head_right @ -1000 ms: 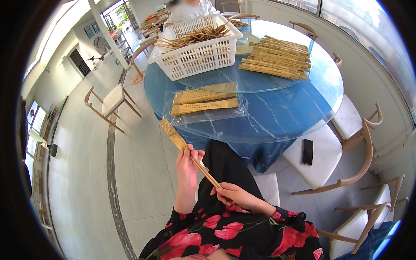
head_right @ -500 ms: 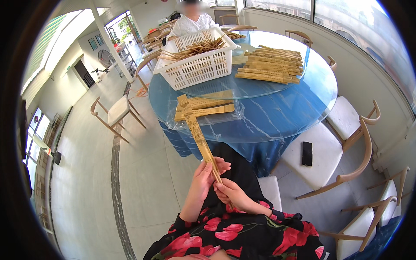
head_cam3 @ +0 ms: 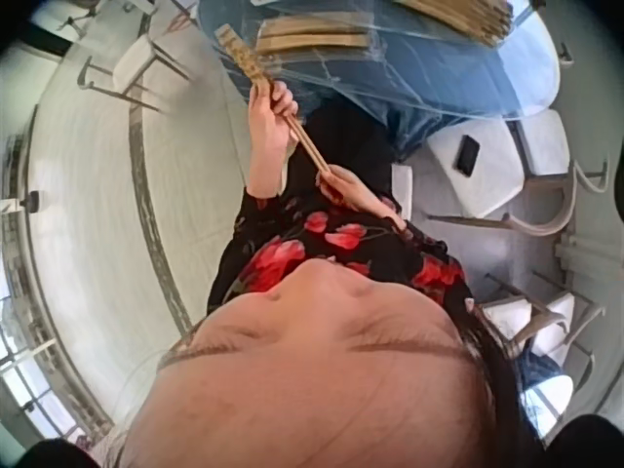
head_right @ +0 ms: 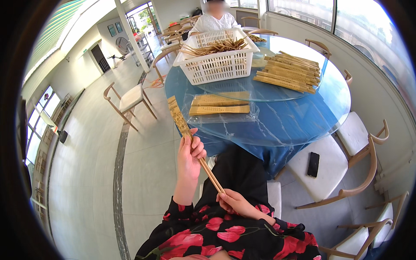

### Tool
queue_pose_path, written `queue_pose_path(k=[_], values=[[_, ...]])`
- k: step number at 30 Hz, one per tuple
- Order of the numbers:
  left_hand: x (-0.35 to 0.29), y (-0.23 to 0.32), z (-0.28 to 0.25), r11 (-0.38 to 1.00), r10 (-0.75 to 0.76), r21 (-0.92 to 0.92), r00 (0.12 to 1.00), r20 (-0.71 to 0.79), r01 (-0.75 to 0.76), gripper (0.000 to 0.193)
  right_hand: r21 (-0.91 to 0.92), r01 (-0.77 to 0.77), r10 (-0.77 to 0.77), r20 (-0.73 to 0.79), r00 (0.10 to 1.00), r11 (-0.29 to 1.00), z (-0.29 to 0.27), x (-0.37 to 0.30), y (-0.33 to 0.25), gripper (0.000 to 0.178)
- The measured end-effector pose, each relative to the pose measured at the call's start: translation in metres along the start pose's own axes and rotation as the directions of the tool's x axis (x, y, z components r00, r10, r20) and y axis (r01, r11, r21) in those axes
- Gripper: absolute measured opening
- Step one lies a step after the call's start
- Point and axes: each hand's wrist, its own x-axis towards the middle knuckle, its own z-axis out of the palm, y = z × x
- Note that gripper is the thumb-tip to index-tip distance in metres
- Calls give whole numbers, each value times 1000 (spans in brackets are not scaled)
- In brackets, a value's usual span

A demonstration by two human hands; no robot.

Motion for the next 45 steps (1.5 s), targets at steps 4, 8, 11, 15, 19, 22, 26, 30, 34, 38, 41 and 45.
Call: queue_pose_path(k=[4,8,11,15,19,22,26,30,34,38,41,45], values=[[-6,-1,3,1000,-20,18,1000,-6,20,32,-68,7,-5,36,999,998,3,7,-4,27],[-27,-22,7,987,-154,44,987,43,152,32,0,116,-116,-40,993,993,17,21,-15,28],[-38,-31,4,975,-219,58,975,46,216,31,-44,142,-145,-78,986,989,17,26,-19,26],[-38,-35,-4,972,-234,-34,972,14,234,31,-259,177,-201,-69,977,950,9,18,-19,18],[-38,-32,-2,961,-258,-89,964,55,263,31,-499,276,-328,-18,945,822,2,11,-30,12],[-37,-29,8,960,-262,-85,963,61,267,30,-566,375,-472,-28,881,734,1,18,-22,6],[-39,-28,18,968,-247,-35,967,67,250,30,-610,442,-625,-115,772,657,0,32,-13,5],[-31,-38,34,967,-256,12,963,84,256,28,-621,448,-716,-278,640,643,-11,45,-14,12],[-16,-50,42,961,-275,62,955,115,269,27,-627,439,-743,-374,556,644,-29,52,-17,17],[3,-64,56,955,-288,116,948,137,273,27,-587,482,-755,-430,494,650,-44,60,-20,11],[21,-76,69,951,-295,145,943,153,274,27,-529,499,-727,-483,488,687,-57,62,-32,8],[47,-89,86,943,-318,152,935,157,295,27,-561,510,-758,-476,446,652,-83,68,-52,6]])
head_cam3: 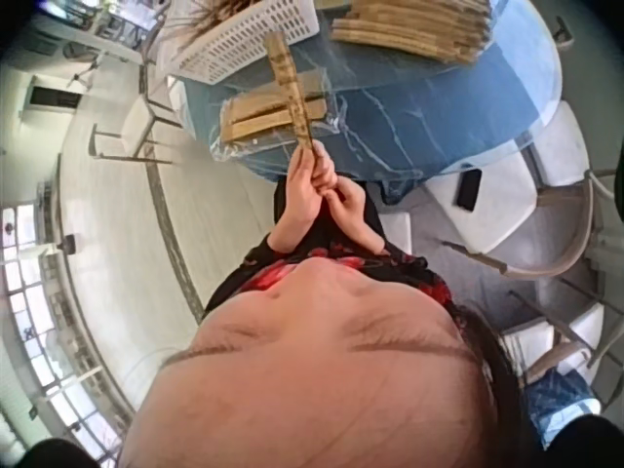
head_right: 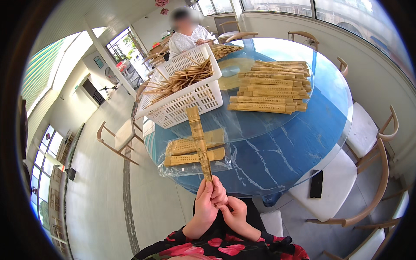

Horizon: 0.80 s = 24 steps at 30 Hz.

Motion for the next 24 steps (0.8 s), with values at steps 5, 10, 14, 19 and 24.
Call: queue_pose_path(k=[5,10,14,19,24], values=[[28,-11,7,999,-41,-30,999,-22,41,27,190,-280,280,28,960,941,-11,15,-11,7],[55,-4,-5,994,-89,-65,994,-65,85,30,-20,-419,411,249,877,908,-26,41,-25,13],[57,20,-7,998,-44,30,993,-108,47,37,19,-296,268,375,888,955,-27,69,-33,21],[53,35,-25,999,-46,-10,997,-62,46,31,-23,-230,220,399,890,973,-5,76,-43,9],[38,46,-53,996,-49,-71,999,20,51,31,21,-331,296,398,868,943,22,55,-40,15]])
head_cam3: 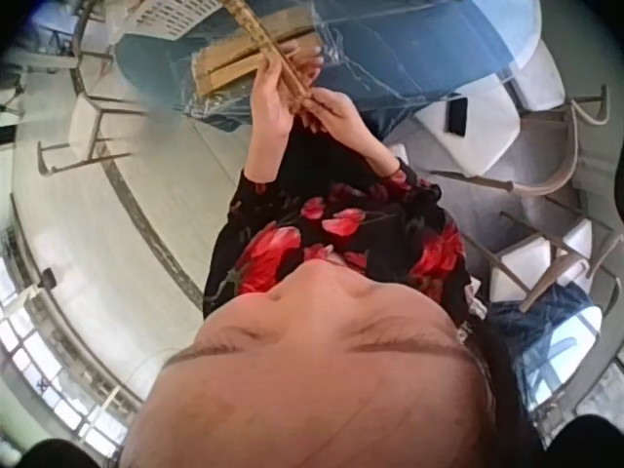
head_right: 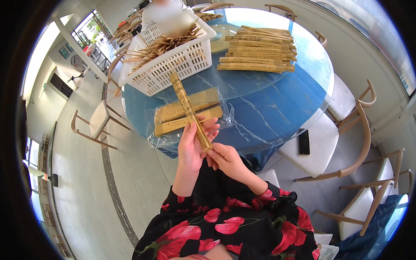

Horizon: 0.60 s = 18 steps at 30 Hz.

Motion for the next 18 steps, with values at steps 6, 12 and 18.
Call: queue_pose_path(k=[6,12,18], values=[[-10,-4,-29,994,108,16,993,-53,-107,26,10,-47,47,38,998,999,17,2,-7,22],[-18,-28,-42,997,50,-53,997,-54,-53,28,-43,-20,18,-49,999,999,23,5,15,25],[-23,-40,-39,994,-107,-4,994,-7,107,30,-210,-81,43,-176,983,974,18,-7,15,17]])
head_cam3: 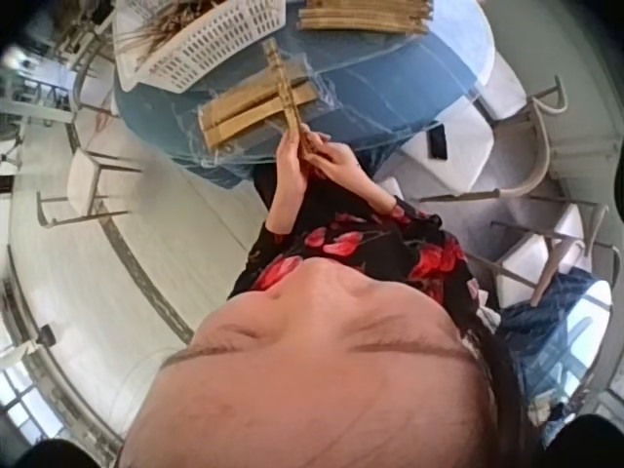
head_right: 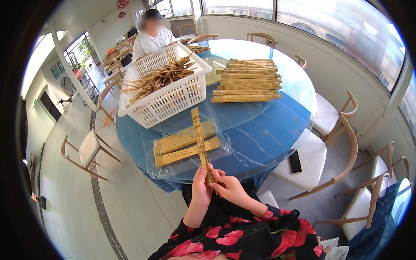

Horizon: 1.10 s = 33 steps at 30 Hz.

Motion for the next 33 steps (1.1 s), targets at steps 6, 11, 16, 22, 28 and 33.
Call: queue_pose_path(k=[6,11,16,22,28,33], values=[[5,-14,-4,994,54,90,997,47,-58,30,-320,233,-298,-171,939,918,-41,11,-1,30],[12,-23,-16,911,47,392,974,222,-133,30,213,-92,55,172,984,973,-40,47,-23,33],[10,-20,-12,942,-56,336,975,216,-20,18,658,32,-107,74,991,753,-57,80,-17,27],[9,-16,-17,956,-76,293,969,235,4,16,-595,32,-402,-501,766,803,-164,186,-1,39],[9,-12,-11,952,-74,305,973,217,5,15,-986,-165,-617,-123,777,-12,-233,230,-12,43],[6,-13,-12,943,-46,331,978,202,-24,15,-990,-111,-771,-135,623,83,-212,238,3,45]])
